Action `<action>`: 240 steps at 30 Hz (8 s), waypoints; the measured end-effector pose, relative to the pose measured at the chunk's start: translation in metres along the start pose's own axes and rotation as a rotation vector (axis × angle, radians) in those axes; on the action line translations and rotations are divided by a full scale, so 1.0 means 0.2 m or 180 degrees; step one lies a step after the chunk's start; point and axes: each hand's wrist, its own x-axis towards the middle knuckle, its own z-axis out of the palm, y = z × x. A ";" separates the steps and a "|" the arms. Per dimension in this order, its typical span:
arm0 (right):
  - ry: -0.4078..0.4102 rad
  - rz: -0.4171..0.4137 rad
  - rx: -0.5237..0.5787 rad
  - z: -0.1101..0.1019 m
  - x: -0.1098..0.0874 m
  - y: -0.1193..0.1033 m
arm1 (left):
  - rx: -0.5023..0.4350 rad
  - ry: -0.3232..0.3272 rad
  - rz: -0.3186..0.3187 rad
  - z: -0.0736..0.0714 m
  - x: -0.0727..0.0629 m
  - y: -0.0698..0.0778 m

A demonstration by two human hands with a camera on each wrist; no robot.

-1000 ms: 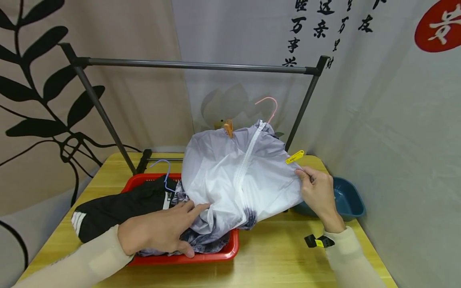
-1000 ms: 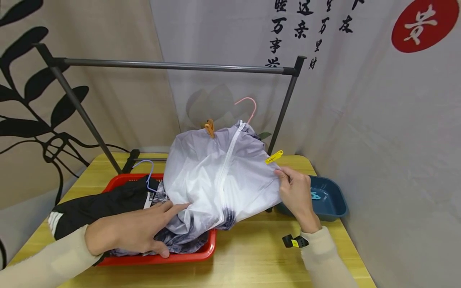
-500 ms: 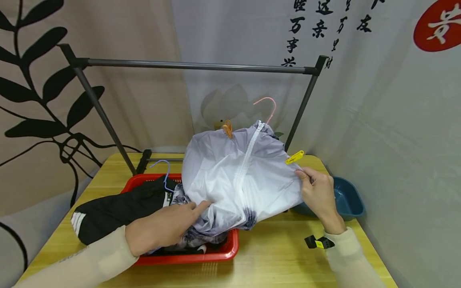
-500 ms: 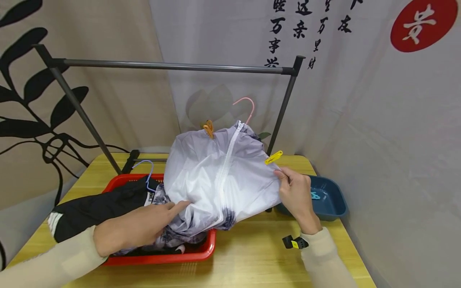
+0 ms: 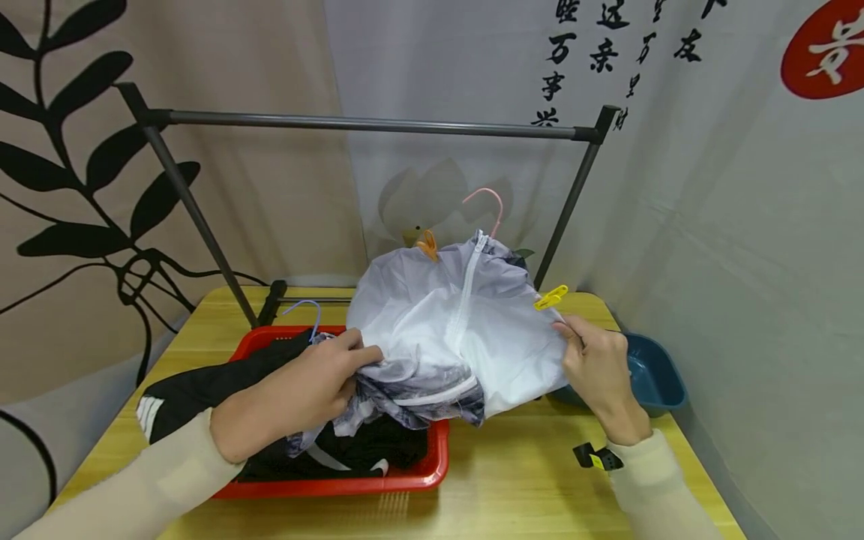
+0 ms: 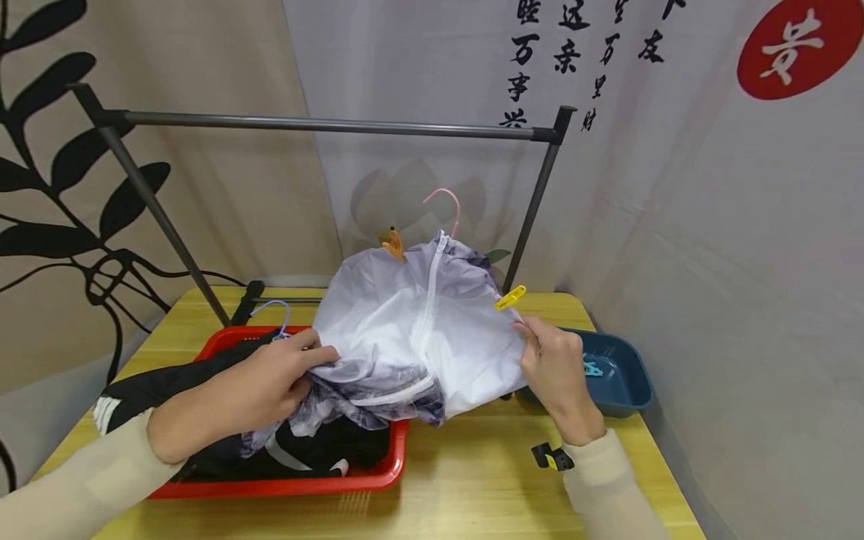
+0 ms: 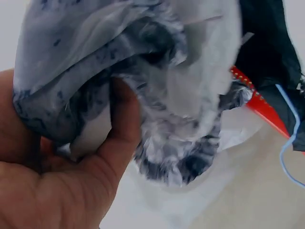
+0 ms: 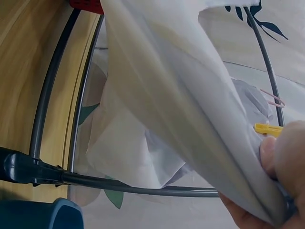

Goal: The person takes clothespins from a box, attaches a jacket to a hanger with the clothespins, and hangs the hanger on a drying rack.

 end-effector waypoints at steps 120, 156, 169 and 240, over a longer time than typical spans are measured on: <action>0.0584 0.0164 -0.0374 -0.10 -0.05 0.00 | -0.0428 0.1199 -0.0961 0.12 0.25 -0.22; 0.0566 0.0055 -0.0424 -0.08 -0.08 0.01 | -0.0674 0.2619 -0.2541 -0.22 -0.10 -0.93; 0.0523 0.0056 -0.0416 -0.08 -0.08 0.00 | -0.0592 0.2591 -0.2603 -0.25 -0.10 -1.09; 0.0439 0.0502 -0.0013 0.19 0.44 -0.14 | -0.0736 0.2534 -0.2835 -0.19 -0.06 -1.15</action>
